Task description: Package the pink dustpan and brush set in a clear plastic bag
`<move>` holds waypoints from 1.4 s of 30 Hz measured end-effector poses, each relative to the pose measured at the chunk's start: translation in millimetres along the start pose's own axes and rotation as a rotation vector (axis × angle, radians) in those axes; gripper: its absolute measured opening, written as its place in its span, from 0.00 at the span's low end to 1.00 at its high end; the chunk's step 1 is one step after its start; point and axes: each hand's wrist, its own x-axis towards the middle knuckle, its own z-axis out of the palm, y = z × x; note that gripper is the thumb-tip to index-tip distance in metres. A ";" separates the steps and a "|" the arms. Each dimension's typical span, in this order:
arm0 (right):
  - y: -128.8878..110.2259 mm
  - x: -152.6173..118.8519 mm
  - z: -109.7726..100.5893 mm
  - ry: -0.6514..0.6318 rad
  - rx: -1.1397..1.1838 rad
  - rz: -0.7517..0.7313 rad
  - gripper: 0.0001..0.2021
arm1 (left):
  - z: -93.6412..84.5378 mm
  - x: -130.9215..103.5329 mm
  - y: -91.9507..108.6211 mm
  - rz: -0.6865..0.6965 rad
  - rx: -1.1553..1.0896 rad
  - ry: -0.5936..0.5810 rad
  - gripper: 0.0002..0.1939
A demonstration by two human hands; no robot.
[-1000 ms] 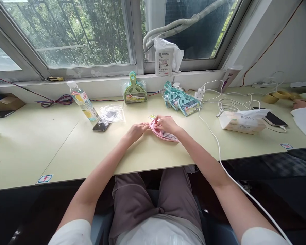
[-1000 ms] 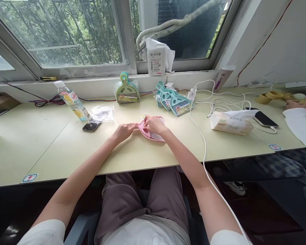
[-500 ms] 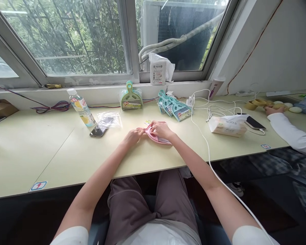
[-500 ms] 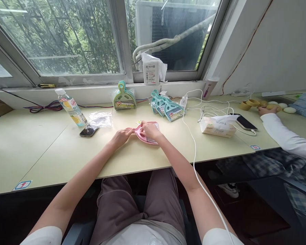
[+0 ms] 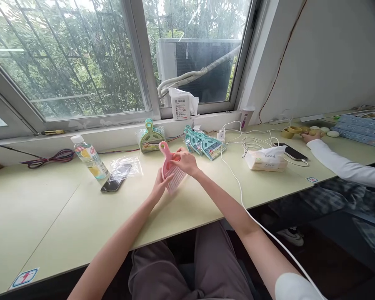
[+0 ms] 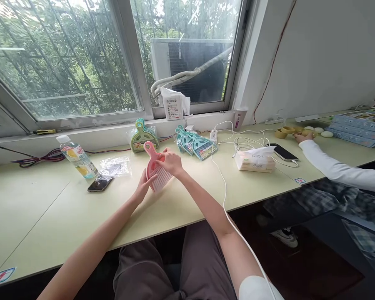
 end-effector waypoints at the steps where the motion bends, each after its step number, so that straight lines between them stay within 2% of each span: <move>1: -0.7 -0.6 4.9 0.027 0.007 -0.005 0.17 | -2.0 2.3 -0.3 -0.033 -0.039 0.021 0.27; 5: 19.4 -9.6 26.2 0.183 -0.011 0.086 0.19 | -21.4 12.9 -7.8 -0.154 -0.224 0.235 0.25; 6: 28.4 -11.9 31.2 0.183 -0.033 0.098 0.19 | -26.5 14.9 -11.2 -0.185 -0.264 0.264 0.24; 8: 46.7 -14.3 41.6 0.053 -0.068 0.045 0.18 | -34.0 17.9 -18.7 -0.276 -0.324 0.296 0.21; 12: 70.2 -11.2 63.1 -0.352 -0.075 0.015 0.34 | -41.1 23.5 -30.7 -0.363 -0.455 0.447 0.18; 15: 74.4 -8.1 73.0 -0.447 -0.070 0.009 0.33 | -45.2 27.3 -34.9 -0.348 -0.547 0.506 0.17; 19: 72.4 -8.9 74.0 -0.360 -0.019 -0.032 0.23 | -48.0 29.0 -38.5 -0.360 -0.656 0.532 0.15; 23: 68.8 -11.8 70.1 -0.247 0.100 -0.087 0.14 | -44.7 28.8 -41.0 -0.359 -0.680 0.500 0.15; 27: 65.4 -13.7 65.7 -0.203 0.142 -0.084 0.16 | -41.4 28.8 -40.2 -0.345 -0.672 0.467 0.18; 31: 61.7 -14.3 63.6 -0.115 0.057 -0.067 0.18 | -41.8 29.4 -39.7 -0.307 -0.706 0.433 0.21; 33: 59.7 -14.9 65.3 -0.149 -0.013 -0.060 0.24 | -42.5 29.8 -40.2 -0.300 -0.713 0.439 0.21; 36: 56.8 -16.9 69.6 -0.299 -0.063 -0.068 0.30 | -42.9 30.5 -41.0 -0.308 -0.715 0.469 0.18; 39: 55.3 -17.9 70.7 -0.317 0.021 -0.089 0.20 | -42.7 30.7 -41.3 -0.313 -0.721 0.484 0.16; 41: 56.4 -16.1 67.6 -0.237 0.101 -0.041 0.14 | -42.5 30.4 -41.2 -0.324 -0.724 0.479 0.15; 42: 57.7 -14.3 64.8 -0.173 0.136 0.012 0.14 | -42.3 30.1 -41.0 -0.335 -0.722 0.476 0.15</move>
